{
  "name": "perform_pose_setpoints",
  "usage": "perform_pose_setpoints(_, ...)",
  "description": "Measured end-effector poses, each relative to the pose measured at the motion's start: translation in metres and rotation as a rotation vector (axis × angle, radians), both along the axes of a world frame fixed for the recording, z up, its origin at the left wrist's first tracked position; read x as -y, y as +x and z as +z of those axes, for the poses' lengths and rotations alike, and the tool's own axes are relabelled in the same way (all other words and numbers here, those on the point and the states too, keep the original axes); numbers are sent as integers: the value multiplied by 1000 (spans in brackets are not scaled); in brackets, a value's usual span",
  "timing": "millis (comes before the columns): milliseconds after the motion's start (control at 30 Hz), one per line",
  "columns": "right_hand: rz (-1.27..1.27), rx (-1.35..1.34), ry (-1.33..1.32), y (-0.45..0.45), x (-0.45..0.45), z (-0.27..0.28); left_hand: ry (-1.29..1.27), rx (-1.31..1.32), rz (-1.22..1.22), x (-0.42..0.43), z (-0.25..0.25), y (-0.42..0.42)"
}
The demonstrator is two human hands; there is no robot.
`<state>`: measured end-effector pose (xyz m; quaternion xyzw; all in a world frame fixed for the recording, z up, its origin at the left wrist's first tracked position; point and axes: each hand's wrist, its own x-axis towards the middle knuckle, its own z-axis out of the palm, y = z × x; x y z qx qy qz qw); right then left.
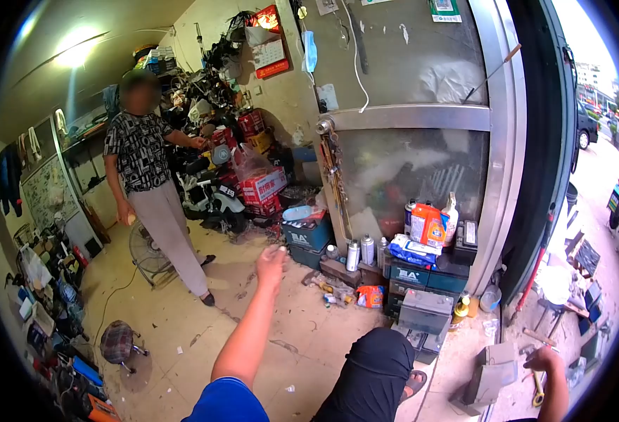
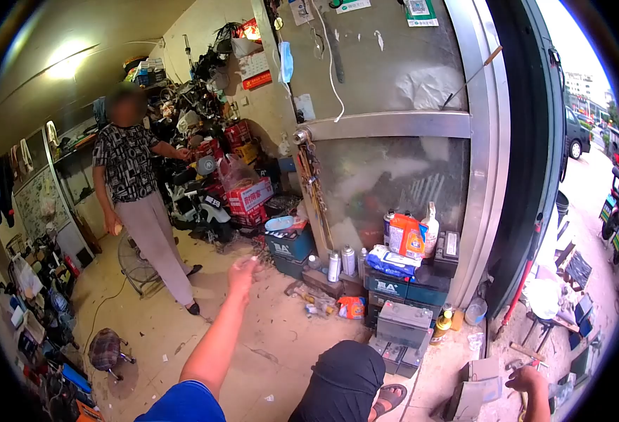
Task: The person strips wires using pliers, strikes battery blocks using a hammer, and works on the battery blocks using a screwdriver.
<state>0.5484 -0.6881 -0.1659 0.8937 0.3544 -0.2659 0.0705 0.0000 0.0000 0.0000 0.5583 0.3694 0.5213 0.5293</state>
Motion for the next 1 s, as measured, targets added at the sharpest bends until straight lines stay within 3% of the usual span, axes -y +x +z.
perform_pose_setpoints(100, -19, 15, -10, -4, -11, 2, 72, 62, 171, -28, 5, -21)
perform_pose_setpoints(200, 118, 35, 42, -19, -1, -9, 89, -57, 305, -49, -4, -50)
perform_pose_setpoints(267, 5, -23, -13, -21, -6, -2, 85, -104, 525, -78, -11, -56)
perform_pose_setpoints(367, 87, 67, 66, -36, -13, 29, 214, -202, 844, -74, 12, -54)
perform_pose_setpoints(500, 154, 65, 28, -20, -1, 8, 208, -243, 850, -93, 24, -73)
perform_pose_setpoints(667, -159, 8, 58, -27, 13, 15, 123, -245, 915, -89, 38, -87)
perform_pose_setpoints(833, -108, 17, 36, -24, 17, 9, 122, -333, 988, -98, 42, -100)
perform_pose_setpoints(933, -19, 19, 65, 0, 29, -23, 300, -382, 1091, -126, 34, -119)
perform_pose_setpoints(1000, 53, 34, 100, 3, 34, -32, 344, -614, 985, -145, 26, -137)
